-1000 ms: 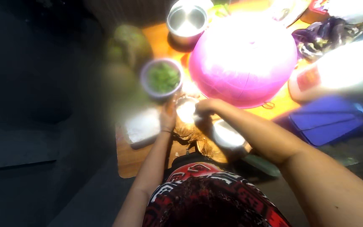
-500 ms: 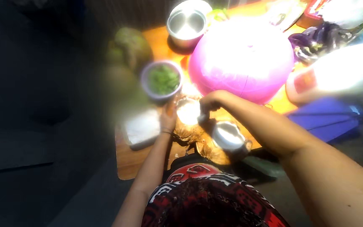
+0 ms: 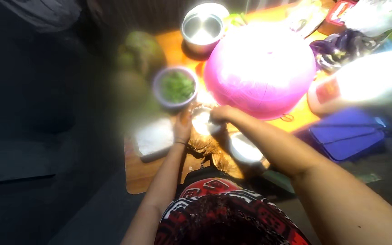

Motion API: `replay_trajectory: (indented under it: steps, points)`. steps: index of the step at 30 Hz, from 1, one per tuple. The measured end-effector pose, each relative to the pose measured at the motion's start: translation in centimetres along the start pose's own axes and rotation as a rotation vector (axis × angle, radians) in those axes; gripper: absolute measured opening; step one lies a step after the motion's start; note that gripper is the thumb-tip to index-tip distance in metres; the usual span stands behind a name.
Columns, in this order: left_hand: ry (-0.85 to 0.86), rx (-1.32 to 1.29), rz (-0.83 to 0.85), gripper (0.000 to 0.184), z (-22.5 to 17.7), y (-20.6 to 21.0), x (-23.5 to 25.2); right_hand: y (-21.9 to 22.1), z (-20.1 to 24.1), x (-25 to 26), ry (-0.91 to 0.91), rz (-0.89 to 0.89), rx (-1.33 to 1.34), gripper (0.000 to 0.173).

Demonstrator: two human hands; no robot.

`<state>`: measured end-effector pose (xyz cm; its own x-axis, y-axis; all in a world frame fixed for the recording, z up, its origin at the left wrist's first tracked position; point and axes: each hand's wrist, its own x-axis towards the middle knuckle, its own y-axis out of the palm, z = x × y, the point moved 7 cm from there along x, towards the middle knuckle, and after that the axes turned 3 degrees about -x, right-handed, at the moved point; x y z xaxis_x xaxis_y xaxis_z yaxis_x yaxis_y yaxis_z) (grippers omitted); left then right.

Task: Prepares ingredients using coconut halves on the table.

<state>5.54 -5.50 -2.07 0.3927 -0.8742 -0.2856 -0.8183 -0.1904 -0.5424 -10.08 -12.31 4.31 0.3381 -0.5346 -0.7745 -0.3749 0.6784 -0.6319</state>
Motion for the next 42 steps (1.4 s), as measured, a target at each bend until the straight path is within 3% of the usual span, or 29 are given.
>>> replay_trajectory:
  steps: [5, 8, 11, 16, 20, 23, 25, 27, 30, 35, 38, 42]
  points:
    - [0.004, -0.030, 0.006, 0.058, 0.1, 0.0, 0.1, 0.3, -2.0, -1.8, -0.025, -0.112, 0.013, 0.022]
    - [-0.008, -0.028, 0.018, 0.059, 0.0, 0.0, 0.1, -0.1, -2.2, -4.2, 0.054, -0.036, -0.098, 0.023]
    - [-0.011, -0.016, 0.036, 0.061, 0.0, 0.0, 0.0, 1.3, -0.7, -3.4, 0.125, -0.006, -0.057, 0.024]
    - [0.000, -0.016, 0.051, 0.061, -0.1, 0.0, 0.3, 0.7, -2.0, -1.8, 0.092, -0.156, 0.031, 0.023]
    - [-0.014, -0.106, 0.060, 0.061, 0.6, 0.5, 0.6, 0.7, -1.2, -3.4, 0.173, -0.059, -0.052, 0.024]
    - [-0.033, -0.201, 0.110, 0.062, 0.3, 0.8, 1.0, 2.7, -1.2, -2.1, 0.106, -0.002, -0.051, 0.023]
    - [-0.038, -0.231, 0.128, 0.059, 0.0, 0.8, 1.0, 2.6, -2.4, -2.0, 0.040, -0.038, 0.006, 0.023]
    - [-0.035, -0.236, 0.125, 0.057, 0.1, 0.8, 0.9, 1.1, -3.0, -3.1, 0.113, -0.110, 0.052, 0.026]
    - [-0.031, -0.261, 0.085, 0.057, 0.7, 0.8, 0.0, 0.9, -1.8, -3.8, 0.239, -0.135, 0.031, 0.027]
    - [-0.039, -0.340, -0.086, 0.058, 2.0, 1.4, -2.6, 4.9, -0.8, -3.1, 0.113, -0.066, 0.078, 0.028]
    - [-0.037, -0.408, -0.187, 0.062, 2.5, 1.7, -5.5, 4.6, -2.1, -5.4, 0.169, -0.161, 0.125, 0.032]
    - [-0.107, -0.448, -0.133, 0.072, 2.5, 1.2, -8.6, 6.2, -1.9, -6.3, 0.257, -0.143, 0.101, 0.040]
